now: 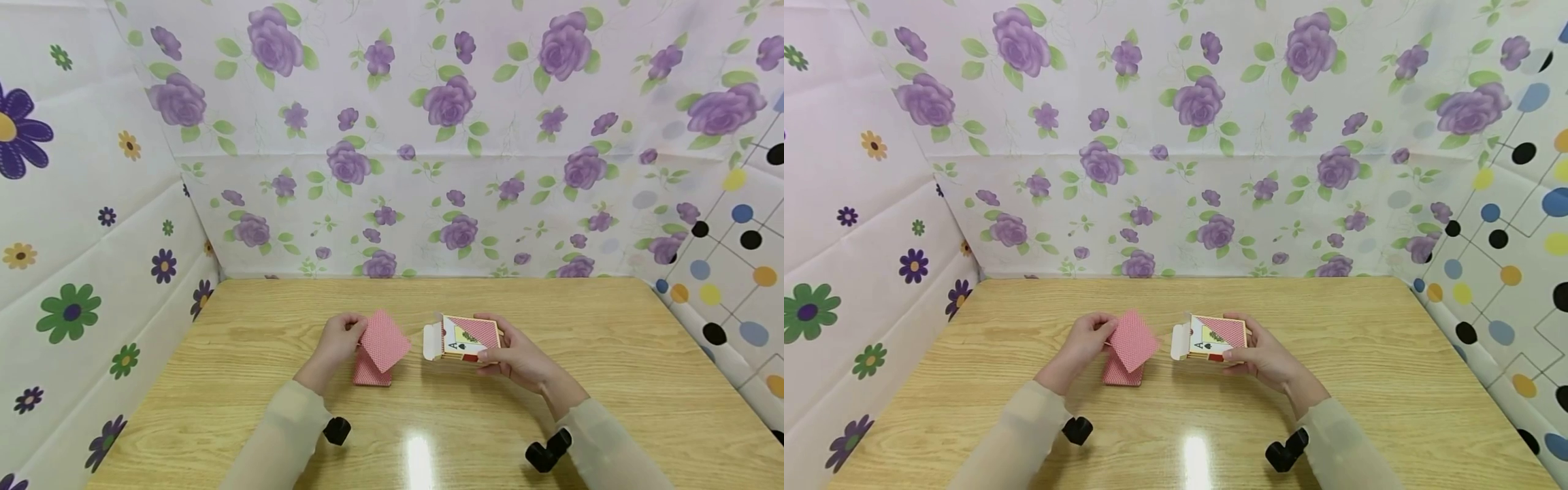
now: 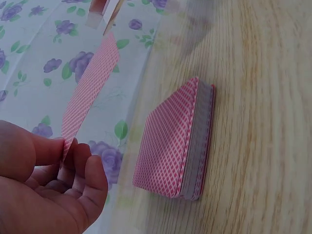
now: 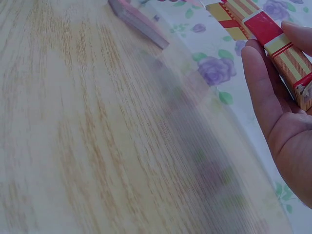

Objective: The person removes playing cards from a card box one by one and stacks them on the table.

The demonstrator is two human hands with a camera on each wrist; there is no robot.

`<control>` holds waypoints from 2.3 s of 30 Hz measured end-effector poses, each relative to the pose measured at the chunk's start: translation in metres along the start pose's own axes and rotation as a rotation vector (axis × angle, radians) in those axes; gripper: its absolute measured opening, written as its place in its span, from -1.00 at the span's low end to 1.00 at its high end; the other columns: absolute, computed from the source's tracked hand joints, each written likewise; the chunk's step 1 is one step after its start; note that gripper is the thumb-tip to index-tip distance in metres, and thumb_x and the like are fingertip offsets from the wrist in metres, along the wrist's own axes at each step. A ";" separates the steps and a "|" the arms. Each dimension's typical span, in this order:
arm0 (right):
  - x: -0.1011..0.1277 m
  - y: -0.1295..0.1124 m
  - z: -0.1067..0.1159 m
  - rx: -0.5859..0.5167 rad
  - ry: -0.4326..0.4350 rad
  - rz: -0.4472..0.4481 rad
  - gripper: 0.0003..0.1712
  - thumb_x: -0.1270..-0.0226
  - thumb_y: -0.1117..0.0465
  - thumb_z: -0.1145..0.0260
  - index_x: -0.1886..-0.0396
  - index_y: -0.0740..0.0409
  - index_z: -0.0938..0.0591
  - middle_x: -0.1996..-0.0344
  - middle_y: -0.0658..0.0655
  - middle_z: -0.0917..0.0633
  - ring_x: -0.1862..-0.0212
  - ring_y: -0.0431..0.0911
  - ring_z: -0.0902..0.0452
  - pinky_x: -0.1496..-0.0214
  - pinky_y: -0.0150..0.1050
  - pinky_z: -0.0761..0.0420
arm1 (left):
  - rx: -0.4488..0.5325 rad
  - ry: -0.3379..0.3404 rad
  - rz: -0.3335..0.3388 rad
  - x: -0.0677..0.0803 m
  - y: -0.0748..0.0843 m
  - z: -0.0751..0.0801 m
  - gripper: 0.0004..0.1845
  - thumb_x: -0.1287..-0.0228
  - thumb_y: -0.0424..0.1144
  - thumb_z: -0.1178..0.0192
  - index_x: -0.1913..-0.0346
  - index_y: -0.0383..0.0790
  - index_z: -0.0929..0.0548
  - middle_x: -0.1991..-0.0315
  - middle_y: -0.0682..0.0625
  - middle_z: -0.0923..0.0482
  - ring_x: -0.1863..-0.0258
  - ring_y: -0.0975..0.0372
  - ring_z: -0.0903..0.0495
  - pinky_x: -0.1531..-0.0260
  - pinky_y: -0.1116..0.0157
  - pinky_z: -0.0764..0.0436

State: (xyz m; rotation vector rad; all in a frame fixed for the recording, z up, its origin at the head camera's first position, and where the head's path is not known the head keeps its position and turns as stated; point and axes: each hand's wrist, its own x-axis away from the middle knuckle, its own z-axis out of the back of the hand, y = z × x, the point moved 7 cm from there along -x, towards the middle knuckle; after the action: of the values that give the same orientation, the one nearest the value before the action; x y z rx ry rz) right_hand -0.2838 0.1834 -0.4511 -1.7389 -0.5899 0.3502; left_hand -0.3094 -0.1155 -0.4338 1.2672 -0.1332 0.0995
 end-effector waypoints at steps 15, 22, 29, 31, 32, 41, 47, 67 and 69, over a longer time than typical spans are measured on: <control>-0.001 0.002 0.000 -0.002 -0.013 0.008 -0.09 -0.25 0.44 -0.23 -0.45 -0.04 0.03 -0.08 0.10 -0.56 0.02 0.00 -0.64 0.13 -0.15 -0.67 | -0.231 -0.066 -0.036 -0.006 0.005 0.000 -0.77 -0.46 -0.24 0.05 0.09 -0.29 -0.57 0.30 -0.08 -0.49 0.38 0.22 -0.42 0.43 0.35 -0.43; -0.001 0.002 -0.001 -0.001 -0.006 -0.001 -0.09 -0.24 0.44 -0.24 -0.45 -0.06 0.01 -0.09 0.06 -0.54 0.02 -0.03 -0.62 0.14 -0.16 -0.67 | -0.340 -0.127 -0.062 -0.009 0.002 -0.003 -0.79 -0.47 -0.25 0.07 0.12 -0.24 -0.57 0.37 -0.07 -0.48 0.50 0.23 -0.36 0.51 0.34 -0.37; -0.001 0.002 -0.001 -0.002 -0.008 -0.003 -0.09 -0.24 0.43 -0.25 -0.45 -0.06 0.00 -0.10 0.07 -0.54 0.00 -0.02 -0.62 0.12 -0.15 -0.67 | -0.457 -0.123 -0.150 -0.014 0.004 -0.008 -0.82 -0.44 -0.29 0.02 0.23 -0.25 -0.58 0.42 -0.05 -0.50 0.49 0.23 -0.39 0.49 0.35 -0.38; -0.001 0.002 -0.001 -0.004 -0.010 -0.003 -0.09 -0.24 0.43 -0.24 -0.45 -0.06 0.00 -0.10 0.08 -0.54 0.00 0.00 -0.62 0.12 -0.14 -0.67 | -0.482 -0.109 -0.186 -0.015 0.006 -0.009 -0.83 -0.42 -0.32 0.00 0.26 -0.26 -0.59 0.43 -0.06 -0.49 0.49 0.23 -0.39 0.49 0.36 -0.39; -0.001 0.002 -0.001 -0.004 -0.010 -0.002 -0.10 -0.24 0.43 -0.24 -0.45 -0.06 0.00 -0.10 0.09 -0.55 0.00 0.01 -0.63 0.12 -0.14 -0.67 | -0.497 -0.103 -0.205 -0.016 0.006 -0.010 -0.84 -0.41 -0.33 -0.01 0.26 -0.27 -0.59 0.42 -0.06 -0.49 0.49 0.23 -0.39 0.50 0.36 -0.39; -0.001 0.003 0.000 -0.004 -0.004 -0.003 -0.10 -0.23 0.44 -0.25 -0.44 -0.08 -0.01 -0.11 0.08 -0.53 0.00 0.00 -0.62 0.11 -0.14 -0.67 | -0.595 -0.086 -0.269 -0.018 0.006 -0.015 -0.86 -0.38 -0.36 -0.05 0.27 -0.27 -0.62 0.29 -0.12 -0.49 0.42 0.20 -0.42 0.45 0.32 -0.44; -0.001 0.002 0.000 -0.010 -0.014 0.002 -0.10 -0.25 0.44 -0.23 -0.45 -0.07 0.01 -0.10 0.11 -0.55 0.00 0.04 -0.63 0.11 -0.12 -0.67 | -0.649 -0.091 -0.246 -0.021 0.002 -0.019 -0.86 -0.38 -0.33 -0.07 0.28 -0.23 -0.63 0.23 -0.13 -0.47 0.37 0.17 -0.42 0.40 0.28 -0.45; -0.002 0.001 -0.002 -0.009 -0.012 -0.002 -0.10 -0.25 0.44 -0.24 -0.45 -0.07 0.00 -0.10 0.11 -0.54 0.01 0.03 -0.63 0.13 -0.14 -0.67 | -0.703 -0.074 -0.228 -0.024 -0.007 -0.024 -0.86 -0.39 -0.29 -0.06 0.29 -0.17 -0.63 0.23 -0.10 -0.43 0.37 0.18 -0.40 0.37 0.28 -0.45; -0.001 0.001 -0.002 -0.009 -0.015 -0.002 -0.09 -0.25 0.44 -0.23 -0.45 -0.07 0.01 -0.11 0.12 -0.54 0.00 0.04 -0.63 0.13 -0.14 -0.67 | -0.701 -0.077 -0.223 -0.023 -0.007 -0.024 -0.86 -0.39 -0.29 -0.06 0.29 -0.17 -0.63 0.24 -0.10 -0.42 0.38 0.18 -0.41 0.39 0.28 -0.45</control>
State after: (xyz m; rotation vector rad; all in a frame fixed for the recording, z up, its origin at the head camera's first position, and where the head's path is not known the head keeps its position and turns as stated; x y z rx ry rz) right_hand -0.2840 0.1812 -0.4515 -1.7461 -0.6044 0.3596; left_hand -0.3300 -0.0949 -0.4506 0.5789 -0.0800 -0.1780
